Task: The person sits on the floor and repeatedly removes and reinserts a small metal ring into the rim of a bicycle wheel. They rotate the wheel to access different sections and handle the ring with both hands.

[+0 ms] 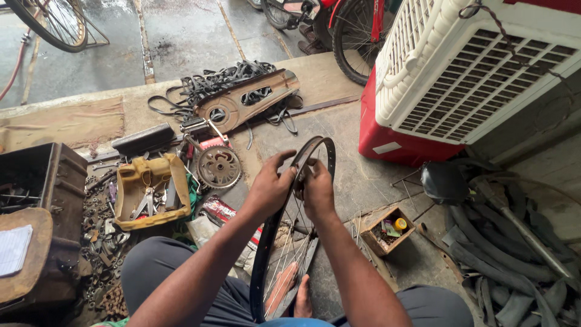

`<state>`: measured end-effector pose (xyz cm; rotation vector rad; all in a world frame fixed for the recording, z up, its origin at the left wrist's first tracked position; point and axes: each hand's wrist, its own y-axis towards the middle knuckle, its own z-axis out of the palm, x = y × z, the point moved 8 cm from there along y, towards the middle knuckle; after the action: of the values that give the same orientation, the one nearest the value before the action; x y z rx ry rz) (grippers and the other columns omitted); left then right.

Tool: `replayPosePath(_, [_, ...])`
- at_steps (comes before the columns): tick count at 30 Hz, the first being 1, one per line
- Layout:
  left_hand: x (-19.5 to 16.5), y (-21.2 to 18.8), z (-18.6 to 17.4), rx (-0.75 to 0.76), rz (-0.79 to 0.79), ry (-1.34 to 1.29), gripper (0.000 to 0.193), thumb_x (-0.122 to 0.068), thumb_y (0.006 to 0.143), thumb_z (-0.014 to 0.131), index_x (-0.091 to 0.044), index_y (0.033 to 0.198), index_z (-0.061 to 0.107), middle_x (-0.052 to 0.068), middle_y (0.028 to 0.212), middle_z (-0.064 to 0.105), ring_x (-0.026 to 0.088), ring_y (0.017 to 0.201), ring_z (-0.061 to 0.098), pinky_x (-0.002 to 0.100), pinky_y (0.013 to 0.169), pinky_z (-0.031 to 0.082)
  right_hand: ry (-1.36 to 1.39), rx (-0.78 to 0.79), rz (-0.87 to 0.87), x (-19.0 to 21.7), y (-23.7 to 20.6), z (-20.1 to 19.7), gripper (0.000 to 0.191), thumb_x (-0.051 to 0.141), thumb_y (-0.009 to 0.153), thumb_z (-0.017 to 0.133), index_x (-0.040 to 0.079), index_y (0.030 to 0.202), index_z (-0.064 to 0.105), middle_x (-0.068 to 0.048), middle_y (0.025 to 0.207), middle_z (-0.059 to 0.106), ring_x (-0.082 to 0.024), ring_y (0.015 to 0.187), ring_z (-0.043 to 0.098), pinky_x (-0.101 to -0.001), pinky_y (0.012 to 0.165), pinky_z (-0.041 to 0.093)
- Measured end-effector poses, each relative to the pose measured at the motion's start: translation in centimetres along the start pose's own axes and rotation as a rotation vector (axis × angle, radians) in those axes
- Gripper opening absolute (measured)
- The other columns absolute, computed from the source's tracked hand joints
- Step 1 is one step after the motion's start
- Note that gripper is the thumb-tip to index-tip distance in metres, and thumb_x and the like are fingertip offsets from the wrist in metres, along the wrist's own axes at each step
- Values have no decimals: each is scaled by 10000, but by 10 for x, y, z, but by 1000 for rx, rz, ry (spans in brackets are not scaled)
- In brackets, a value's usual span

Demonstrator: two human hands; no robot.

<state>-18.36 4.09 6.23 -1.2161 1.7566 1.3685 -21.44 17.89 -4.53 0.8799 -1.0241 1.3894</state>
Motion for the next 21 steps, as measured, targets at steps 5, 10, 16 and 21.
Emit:
replayPosePath(5, [17,-6,5,48,-274,-140,341,-174,976,611,-10,1275,610,163,1019,755,237,919,748,361,828,588,199,81,-160,3,-19,5,278,255,1040,602,48,1215,539,-1,875,622,-80,750,566,-243,677,477])
replayPosePath(10, [23,-14,2,56,-486,44,357,-204,949,615,-49,1268,644,161,952,756,231,864,746,348,806,582,127,67,-174,-1,-20,2,270,258,1086,587,17,1208,576,-15,843,581,-90,719,537,-237,637,445])
replayPosePath(16, [-11,1,6,96,-77,-237,379,-139,1003,570,17,1348,566,134,1104,727,195,1002,709,341,873,554,155,6,-52,2,-1,0,222,241,1033,599,56,1144,546,-26,764,572,-109,607,499,-260,525,398])
replayPosePath(21, [22,-14,4,66,-502,-45,368,-203,957,603,-23,1277,615,206,975,749,250,873,736,358,795,575,161,164,-296,15,-33,14,284,226,1081,594,39,1292,558,10,895,593,-61,776,544,-224,705,474])
